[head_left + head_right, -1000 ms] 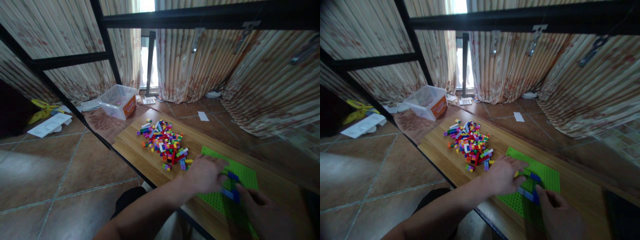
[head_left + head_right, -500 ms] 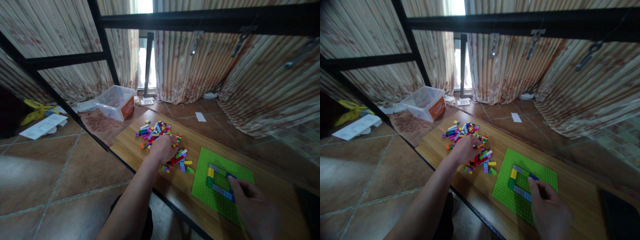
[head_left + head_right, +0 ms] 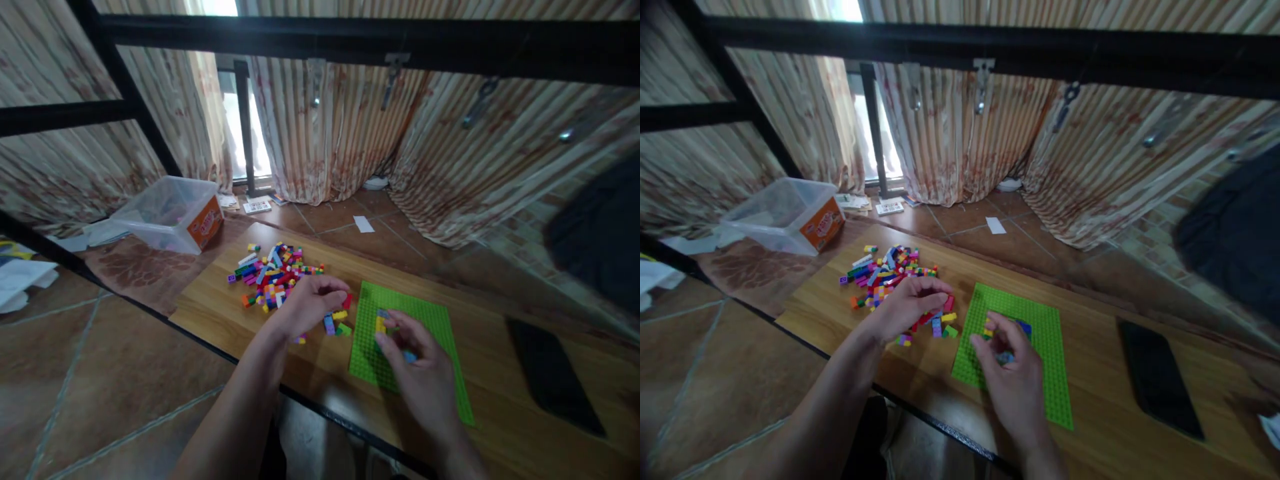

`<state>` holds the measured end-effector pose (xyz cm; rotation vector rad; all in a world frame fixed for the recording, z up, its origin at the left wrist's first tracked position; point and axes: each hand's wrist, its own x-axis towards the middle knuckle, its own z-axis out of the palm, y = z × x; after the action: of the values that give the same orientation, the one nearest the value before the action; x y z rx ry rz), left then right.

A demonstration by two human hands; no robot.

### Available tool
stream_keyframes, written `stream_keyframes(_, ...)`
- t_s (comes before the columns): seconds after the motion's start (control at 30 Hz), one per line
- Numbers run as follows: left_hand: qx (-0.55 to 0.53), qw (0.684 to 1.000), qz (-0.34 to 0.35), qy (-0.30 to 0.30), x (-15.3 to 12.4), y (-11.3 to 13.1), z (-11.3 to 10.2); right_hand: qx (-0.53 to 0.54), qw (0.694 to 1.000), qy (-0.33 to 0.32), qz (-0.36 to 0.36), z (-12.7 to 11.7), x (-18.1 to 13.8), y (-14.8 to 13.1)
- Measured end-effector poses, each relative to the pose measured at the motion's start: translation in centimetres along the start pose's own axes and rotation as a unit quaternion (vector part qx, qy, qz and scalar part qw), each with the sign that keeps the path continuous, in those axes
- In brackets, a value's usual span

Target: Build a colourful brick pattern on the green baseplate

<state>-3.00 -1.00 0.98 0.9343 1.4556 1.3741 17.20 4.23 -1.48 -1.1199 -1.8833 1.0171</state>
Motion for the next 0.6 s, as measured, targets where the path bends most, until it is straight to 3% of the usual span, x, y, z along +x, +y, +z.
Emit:
stream_keyframes(0.13, -0.080, 0.993, -0.040, -0.076, 0.0, 0.0, 3.1, 0.049, 0.998, -0.038, -0.018, 1.0, -0.3, -0.4)
stream_keyframes(0.23, -0.103, 0.988, -0.056, -0.098, 0.1, -0.2, 4.4, 0.089, 0.995, -0.043, -0.021, 1.0, 0.0, -0.2)
stream_keyframes(0.47, -0.107, 0.988, -0.065, -0.088, 0.0, -0.7, 4.9, 0.086, 0.995, -0.047, -0.018, 0.0, 0.0, 0.4)
stream_keyframes(0.6, -0.032, 0.996, 0.001, -0.086, 0.1, -0.8, 4.1, 0.060, 0.997, -0.038, 0.031, -0.7, -0.2, 0.8)
